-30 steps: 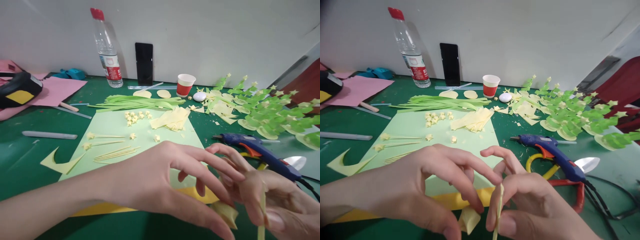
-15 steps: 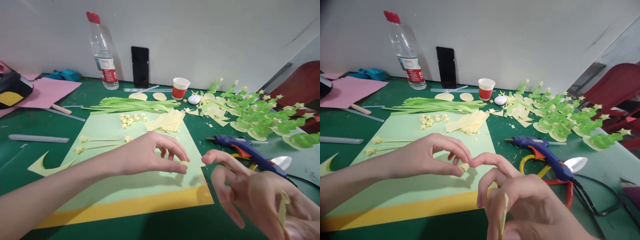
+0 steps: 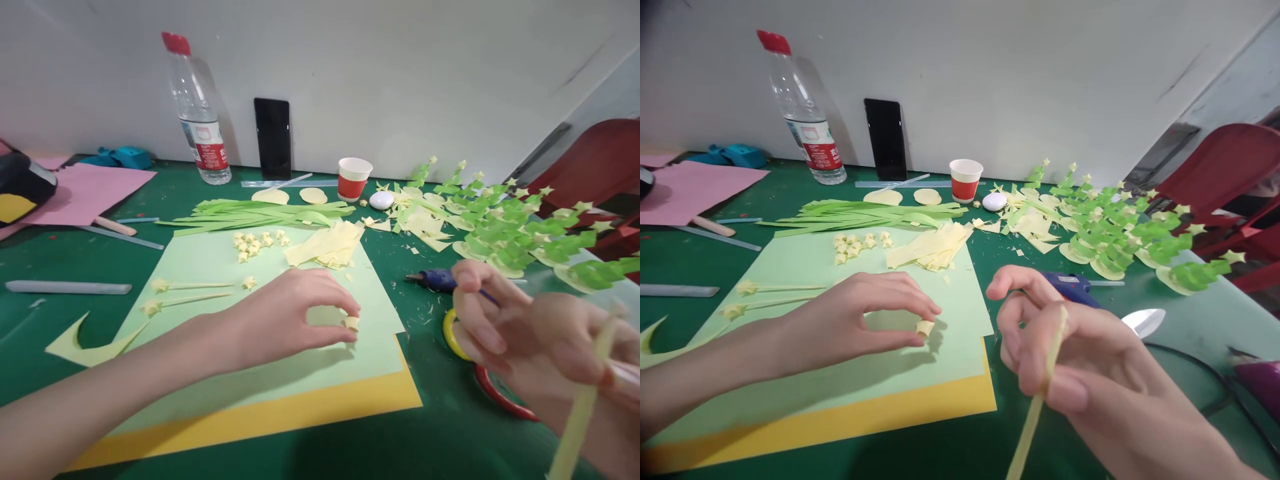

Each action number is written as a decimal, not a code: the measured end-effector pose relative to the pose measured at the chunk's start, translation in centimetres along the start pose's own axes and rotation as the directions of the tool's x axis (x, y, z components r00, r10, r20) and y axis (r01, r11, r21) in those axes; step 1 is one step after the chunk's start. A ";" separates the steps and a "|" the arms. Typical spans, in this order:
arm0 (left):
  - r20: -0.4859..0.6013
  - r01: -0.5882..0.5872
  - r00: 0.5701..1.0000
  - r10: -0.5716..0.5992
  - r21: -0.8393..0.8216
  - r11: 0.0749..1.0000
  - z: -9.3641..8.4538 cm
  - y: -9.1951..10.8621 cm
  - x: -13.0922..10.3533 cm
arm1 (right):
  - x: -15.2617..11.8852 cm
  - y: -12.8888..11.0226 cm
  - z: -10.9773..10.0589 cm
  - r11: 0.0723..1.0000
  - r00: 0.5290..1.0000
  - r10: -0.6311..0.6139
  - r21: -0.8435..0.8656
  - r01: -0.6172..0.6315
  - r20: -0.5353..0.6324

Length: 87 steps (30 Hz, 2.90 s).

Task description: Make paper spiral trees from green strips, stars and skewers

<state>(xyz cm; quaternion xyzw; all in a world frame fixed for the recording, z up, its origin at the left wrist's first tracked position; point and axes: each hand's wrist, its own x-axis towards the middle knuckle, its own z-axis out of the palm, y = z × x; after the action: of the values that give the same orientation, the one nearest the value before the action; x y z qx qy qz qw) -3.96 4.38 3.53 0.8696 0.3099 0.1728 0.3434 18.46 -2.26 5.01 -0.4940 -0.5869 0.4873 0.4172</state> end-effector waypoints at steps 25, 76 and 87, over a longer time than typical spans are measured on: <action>-0.489 -0.210 0.818 0.303 0.237 0.949 1.9 2.9 -2.0 | -0.2 0.2 2.8 0.965 0.963 0.208 0.125 -0.230 0.169; -0.477 -0.169 0.859 0.187 0.080 0.982 3.3 2.8 -1.8 | -1.0 -0.5 3.9 0.949 0.930 0.314 -0.026 -0.315 0.191; -0.470 -0.175 0.864 0.183 0.060 0.983 3.2 2.7 -1.9 | -1.7 -0.5 4.0 0.977 0.959 0.204 -0.098 -0.188 0.196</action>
<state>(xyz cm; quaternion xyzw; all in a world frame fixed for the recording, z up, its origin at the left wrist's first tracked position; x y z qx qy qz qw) -2.58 0.01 3.06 0.8287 0.3036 0.4084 0.2330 14.75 -4.55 4.79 -0.5130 -0.5936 0.5509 0.2845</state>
